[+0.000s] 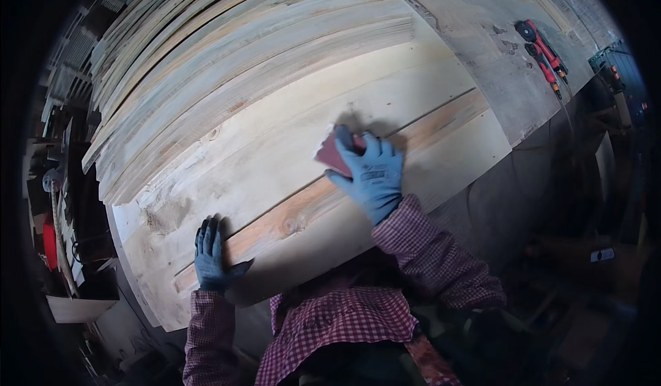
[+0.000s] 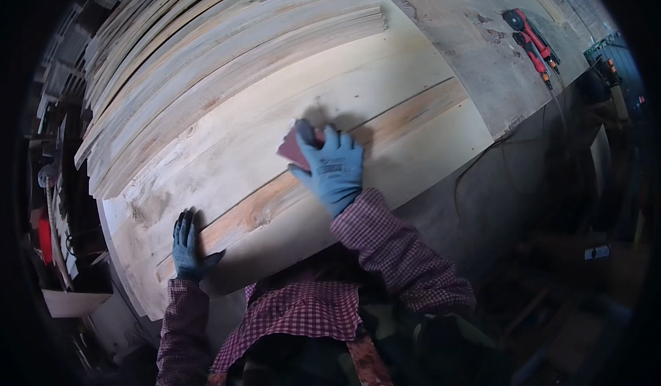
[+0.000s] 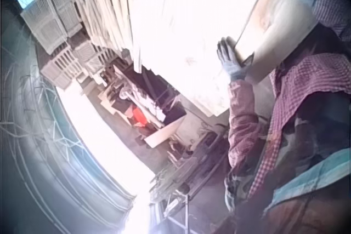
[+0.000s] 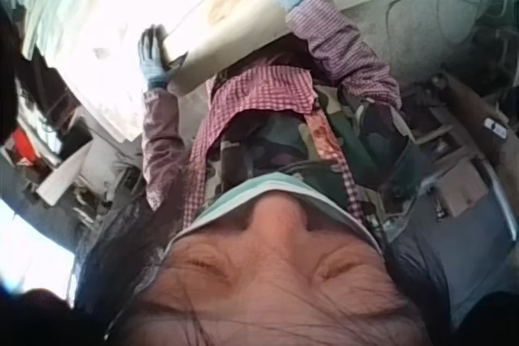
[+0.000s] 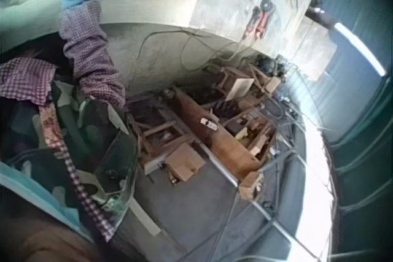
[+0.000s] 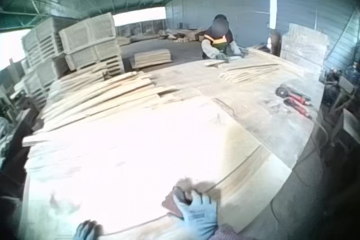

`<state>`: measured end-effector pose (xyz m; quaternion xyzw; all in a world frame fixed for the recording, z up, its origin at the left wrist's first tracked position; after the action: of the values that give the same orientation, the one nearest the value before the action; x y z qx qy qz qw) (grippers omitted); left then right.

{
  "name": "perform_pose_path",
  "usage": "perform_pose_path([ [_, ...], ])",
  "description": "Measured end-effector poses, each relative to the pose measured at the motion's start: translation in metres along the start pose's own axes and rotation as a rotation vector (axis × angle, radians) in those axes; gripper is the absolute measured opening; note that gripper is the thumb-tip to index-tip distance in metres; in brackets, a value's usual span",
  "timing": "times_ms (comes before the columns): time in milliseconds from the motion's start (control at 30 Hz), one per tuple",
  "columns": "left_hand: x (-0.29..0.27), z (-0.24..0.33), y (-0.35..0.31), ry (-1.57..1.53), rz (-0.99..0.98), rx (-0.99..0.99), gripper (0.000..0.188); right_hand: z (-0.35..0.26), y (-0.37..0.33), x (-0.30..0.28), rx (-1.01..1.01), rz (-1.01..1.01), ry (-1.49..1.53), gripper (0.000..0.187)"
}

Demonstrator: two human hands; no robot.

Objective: The person sands a long wooden plank on a workbench using a sanding block. They repeatedly rub the block along the plank's length and edges, occasionally lifting and repositioning the plank to access different areas.

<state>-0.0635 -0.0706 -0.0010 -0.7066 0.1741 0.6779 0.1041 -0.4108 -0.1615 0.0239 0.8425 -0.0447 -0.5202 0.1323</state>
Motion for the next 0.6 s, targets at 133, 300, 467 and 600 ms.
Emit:
perform_pose_path([
  [133, 0.009, 0.000, 0.002, 0.024, 0.025, 0.042, 0.110, -0.125, -0.049, 0.059, -0.420, -0.349, 0.081, 0.086],
  [300, 0.005, -0.004, -0.006, 0.065, -0.039, -0.010, 0.109, 0.016, 0.001, -0.010, -0.157, -0.089, 0.096, 0.080],
  [467, 0.013, -0.001, 0.000, 0.089, -0.061, 0.004, 0.108, 0.302, 0.037, -0.120, 0.707, 0.080, -0.297, 0.086],
  [600, 0.009, 0.004, 0.002, 0.085, -0.050, 0.008, 0.105, 0.347, 0.034, -0.139, 0.915, 0.130, -0.330, 0.082],
])
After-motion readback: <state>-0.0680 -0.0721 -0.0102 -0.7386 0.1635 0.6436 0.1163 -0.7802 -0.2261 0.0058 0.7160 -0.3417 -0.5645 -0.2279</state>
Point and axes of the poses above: each hand's wrist, its own y-axis towards the middle knuckle, its own x-axis out of the palm, z = x × y, the point moved 9 cm from there along y, towards the middle knuckle, and after that the axes turned 13 degrees about y, right-handed, at the moved point
